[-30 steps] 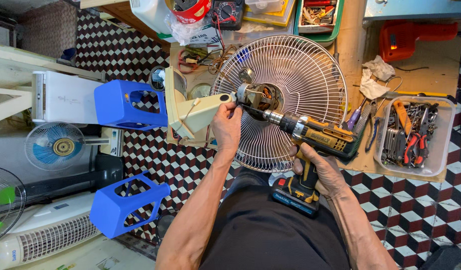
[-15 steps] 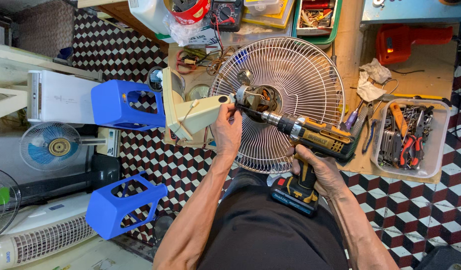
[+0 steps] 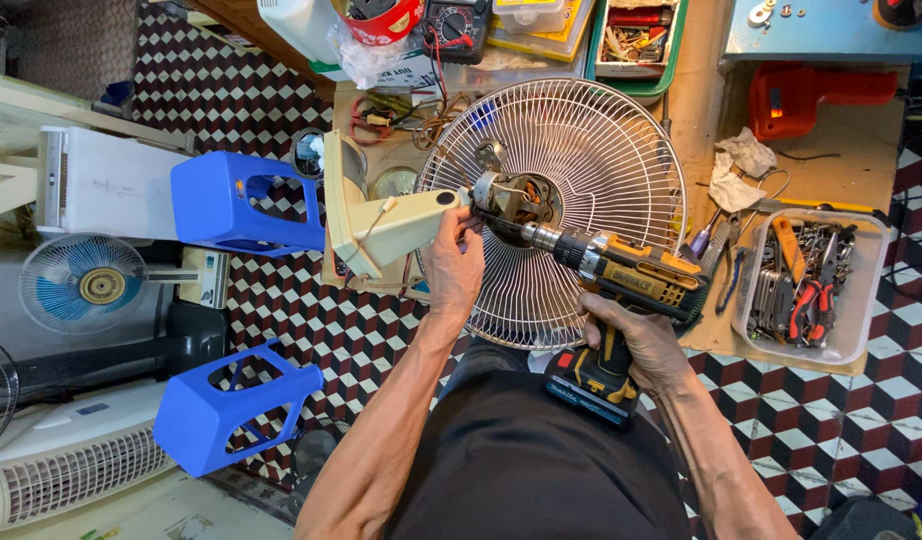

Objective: The person uses a cordless drill to remove screws from the motor housing of a standing electric fan. They then use pliers and a screwdriver to adjust internal components and wires within the motor assembly. The person repeatedly tests the fan's rotation by hand and with the drill throughout the process.

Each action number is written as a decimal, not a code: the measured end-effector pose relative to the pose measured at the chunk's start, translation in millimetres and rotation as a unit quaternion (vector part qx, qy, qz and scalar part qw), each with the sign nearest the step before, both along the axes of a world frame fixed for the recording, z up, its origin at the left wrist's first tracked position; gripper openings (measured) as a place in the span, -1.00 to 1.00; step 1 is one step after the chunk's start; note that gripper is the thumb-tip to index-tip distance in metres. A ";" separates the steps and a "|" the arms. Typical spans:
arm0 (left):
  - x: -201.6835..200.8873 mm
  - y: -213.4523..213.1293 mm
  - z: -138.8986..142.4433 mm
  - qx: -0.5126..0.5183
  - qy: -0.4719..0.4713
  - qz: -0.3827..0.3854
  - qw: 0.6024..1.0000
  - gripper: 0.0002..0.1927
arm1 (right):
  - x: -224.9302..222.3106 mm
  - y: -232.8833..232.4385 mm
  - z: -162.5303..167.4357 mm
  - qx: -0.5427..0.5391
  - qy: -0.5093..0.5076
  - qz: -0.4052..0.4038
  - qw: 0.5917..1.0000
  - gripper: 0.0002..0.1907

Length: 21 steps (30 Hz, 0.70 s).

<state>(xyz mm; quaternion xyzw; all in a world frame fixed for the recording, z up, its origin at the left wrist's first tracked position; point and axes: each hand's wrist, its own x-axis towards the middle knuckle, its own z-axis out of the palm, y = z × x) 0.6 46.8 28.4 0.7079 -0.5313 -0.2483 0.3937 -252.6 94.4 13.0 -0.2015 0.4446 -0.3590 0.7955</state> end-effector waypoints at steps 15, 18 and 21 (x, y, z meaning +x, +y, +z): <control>-0.1 -0.1 2.4 0.013 -0.071 0.002 0.997 -0.77 | -2.8 -12.3 16.6 -0.055 0.022 0.028 0.998 -0.73; 0.6 0.1 1.9 0.011 -0.067 0.010 0.998 -0.78 | -3.5 -13.0 19.8 -0.054 0.035 0.045 0.997 -0.73; 5.5 -1.8 1.8 0.011 -0.037 0.023 0.999 -0.78 | -2.8 -15.6 24.5 -0.048 0.017 0.045 0.998 -0.73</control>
